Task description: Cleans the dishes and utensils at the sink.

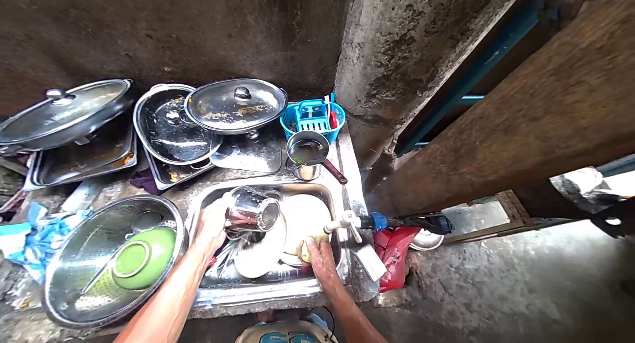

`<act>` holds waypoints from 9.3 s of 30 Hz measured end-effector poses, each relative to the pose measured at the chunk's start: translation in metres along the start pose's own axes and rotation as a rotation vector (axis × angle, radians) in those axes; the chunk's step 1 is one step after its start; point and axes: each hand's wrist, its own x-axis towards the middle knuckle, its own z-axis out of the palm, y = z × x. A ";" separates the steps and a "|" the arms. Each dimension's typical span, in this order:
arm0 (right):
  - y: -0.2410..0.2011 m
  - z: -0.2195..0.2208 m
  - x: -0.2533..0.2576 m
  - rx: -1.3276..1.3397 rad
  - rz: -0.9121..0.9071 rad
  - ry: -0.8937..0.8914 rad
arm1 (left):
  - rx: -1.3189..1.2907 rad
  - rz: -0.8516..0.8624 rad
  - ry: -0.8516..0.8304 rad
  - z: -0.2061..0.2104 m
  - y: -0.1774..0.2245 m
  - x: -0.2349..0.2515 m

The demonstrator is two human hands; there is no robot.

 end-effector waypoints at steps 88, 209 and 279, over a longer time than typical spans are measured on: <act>-0.031 0.053 0.054 0.439 0.287 0.105 | 0.818 1.502 -0.388 0.028 -0.048 -0.034; -0.080 0.086 0.083 -1.087 -0.175 -0.494 | 1.685 0.295 -0.733 0.086 0.080 -0.030; -0.050 -0.053 0.018 -0.981 -0.017 0.210 | 0.457 -0.158 -0.620 0.106 -0.047 -0.081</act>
